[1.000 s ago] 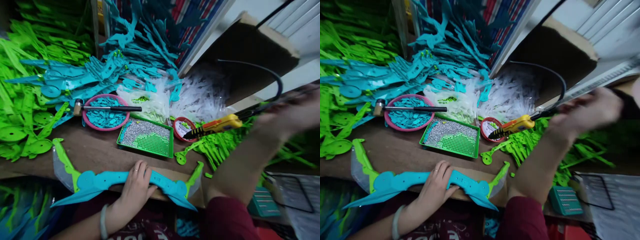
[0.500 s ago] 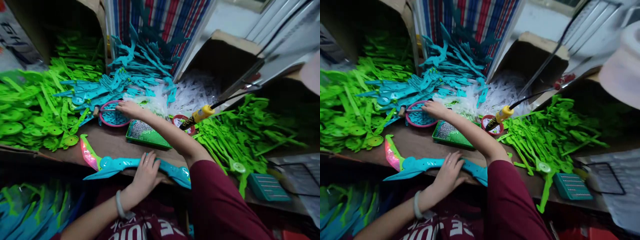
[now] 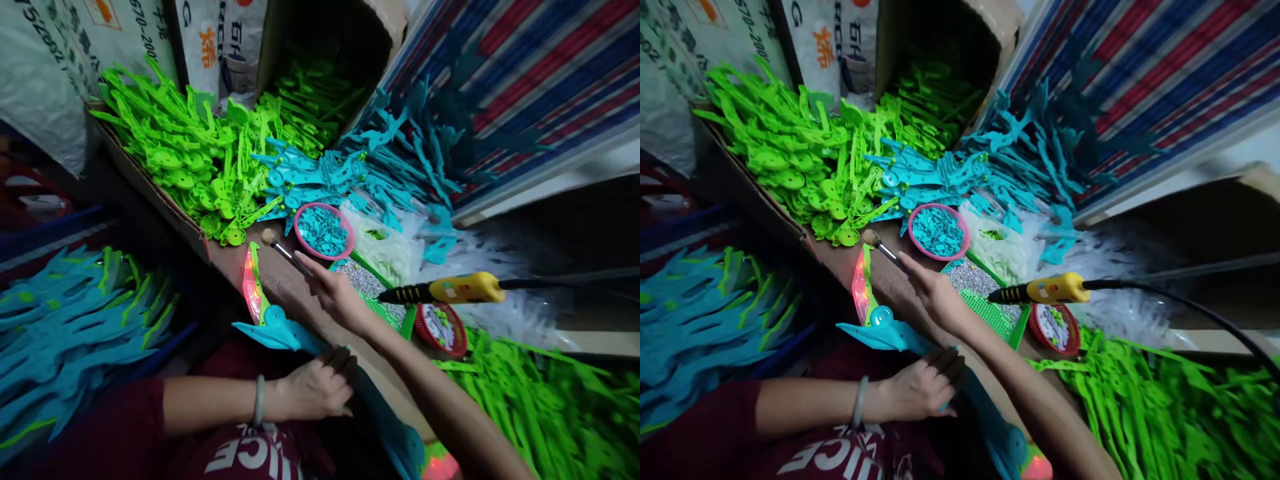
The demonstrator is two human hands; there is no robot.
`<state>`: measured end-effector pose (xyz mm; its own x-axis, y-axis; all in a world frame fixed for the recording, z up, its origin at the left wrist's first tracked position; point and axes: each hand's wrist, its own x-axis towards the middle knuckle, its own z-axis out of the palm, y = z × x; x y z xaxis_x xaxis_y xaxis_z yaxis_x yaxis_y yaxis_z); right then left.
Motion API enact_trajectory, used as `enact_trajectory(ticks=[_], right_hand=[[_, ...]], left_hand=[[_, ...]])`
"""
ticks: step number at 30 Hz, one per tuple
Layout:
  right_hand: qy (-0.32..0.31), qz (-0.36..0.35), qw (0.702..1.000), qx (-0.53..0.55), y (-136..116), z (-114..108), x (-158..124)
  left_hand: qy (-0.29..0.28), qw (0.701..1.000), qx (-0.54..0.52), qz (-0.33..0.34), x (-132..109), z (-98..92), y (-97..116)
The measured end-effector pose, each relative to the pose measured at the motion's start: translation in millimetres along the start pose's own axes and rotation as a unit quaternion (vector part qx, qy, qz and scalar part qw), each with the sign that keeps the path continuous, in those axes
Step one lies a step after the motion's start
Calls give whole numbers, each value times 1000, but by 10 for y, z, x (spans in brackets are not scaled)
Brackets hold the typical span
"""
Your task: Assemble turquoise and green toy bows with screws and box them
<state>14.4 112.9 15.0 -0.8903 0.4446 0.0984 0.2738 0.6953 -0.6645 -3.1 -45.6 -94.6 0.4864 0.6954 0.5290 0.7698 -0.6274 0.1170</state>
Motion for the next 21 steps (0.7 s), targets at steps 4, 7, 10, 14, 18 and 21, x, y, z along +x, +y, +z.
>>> enact_trajectory(ticks=[4, 7, 10, 14, 18, 21], right_hand=[[69, 38, 996, 43, 59, 452, 193], [5, 57, 998, 32, 146, 483, 329], [19, 78, 994, 73, 92, 334, 186], [104, 44, 990, 82, -31, 243, -151], [-35, 21, 999, 17, -4, 290, -336], [-13, 41, 999, 20, -3, 223, -549]], left_hand=[[15, 1000, 5, 17, -12, 9, -4], [26, 999, 21, 12, 3, 6, -21], [24, 1000, 7, 16, 4, 0, -19], [13, 999, -34, 12, -28, 32, -5], [-15, 996, -83, 5, -27, 49, -3], [-31, 994, -104, -24, -4, 10, 22]])
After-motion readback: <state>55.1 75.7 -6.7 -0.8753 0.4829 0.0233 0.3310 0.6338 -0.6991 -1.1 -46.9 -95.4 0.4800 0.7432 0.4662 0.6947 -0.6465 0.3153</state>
